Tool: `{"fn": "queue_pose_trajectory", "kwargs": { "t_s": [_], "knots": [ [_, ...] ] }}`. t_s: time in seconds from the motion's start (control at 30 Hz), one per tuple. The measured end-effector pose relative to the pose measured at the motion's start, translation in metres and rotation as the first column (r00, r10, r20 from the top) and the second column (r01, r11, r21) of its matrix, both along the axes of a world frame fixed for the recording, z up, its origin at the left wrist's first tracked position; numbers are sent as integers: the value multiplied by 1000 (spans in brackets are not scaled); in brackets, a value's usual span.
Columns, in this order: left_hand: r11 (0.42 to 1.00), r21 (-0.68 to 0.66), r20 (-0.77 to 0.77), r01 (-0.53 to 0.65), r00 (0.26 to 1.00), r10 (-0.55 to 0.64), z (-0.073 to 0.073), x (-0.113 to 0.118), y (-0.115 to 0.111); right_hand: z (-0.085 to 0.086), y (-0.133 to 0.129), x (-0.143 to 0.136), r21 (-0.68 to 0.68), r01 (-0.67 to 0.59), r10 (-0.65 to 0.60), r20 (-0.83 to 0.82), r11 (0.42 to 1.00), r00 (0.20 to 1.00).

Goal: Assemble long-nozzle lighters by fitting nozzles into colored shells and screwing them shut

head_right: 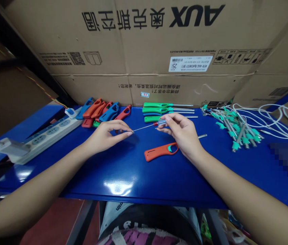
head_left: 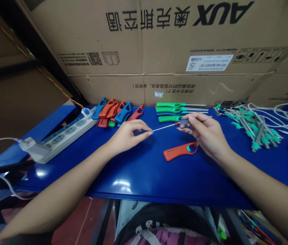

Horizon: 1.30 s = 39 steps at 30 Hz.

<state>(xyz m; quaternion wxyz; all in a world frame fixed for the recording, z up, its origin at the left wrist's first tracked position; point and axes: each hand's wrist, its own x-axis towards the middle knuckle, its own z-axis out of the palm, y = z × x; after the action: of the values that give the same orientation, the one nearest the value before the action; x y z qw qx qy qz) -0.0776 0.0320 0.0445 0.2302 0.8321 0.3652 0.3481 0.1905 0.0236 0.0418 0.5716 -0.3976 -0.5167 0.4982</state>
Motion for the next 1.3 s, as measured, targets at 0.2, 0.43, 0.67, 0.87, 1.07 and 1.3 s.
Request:
{"fn": "queue_pose_trajectory", "kwargs": {
  "t_s": [0.2,0.43,0.67,0.87,1.07,1.3],
  "knots": [
    [997,-30,-288,-77,956,65,9,-21,9,10,4,-8,96,10,-21,117,995,993],
    [984,-50,-538,-168,835,115,15,-43,16,-7,3,-6,40,22,-27,127,999,992],
    [981,-89,-647,-170,759,72,18,-47,15,-12,5,0,5,41,-41,83,999,996],
    [987,-33,-672,-158,734,95,18,-51,14,-15,7,1,-35,87,-84,74,996,994],
    [974,-15,-624,-228,763,169,24,-45,11,-8,7,0,-79,54,-58,-49,995,997],
    [957,-243,48,-159,983,175,9,-5,-2,2,4,1,-117,-64,38,-214,991,976]
  ]
}}
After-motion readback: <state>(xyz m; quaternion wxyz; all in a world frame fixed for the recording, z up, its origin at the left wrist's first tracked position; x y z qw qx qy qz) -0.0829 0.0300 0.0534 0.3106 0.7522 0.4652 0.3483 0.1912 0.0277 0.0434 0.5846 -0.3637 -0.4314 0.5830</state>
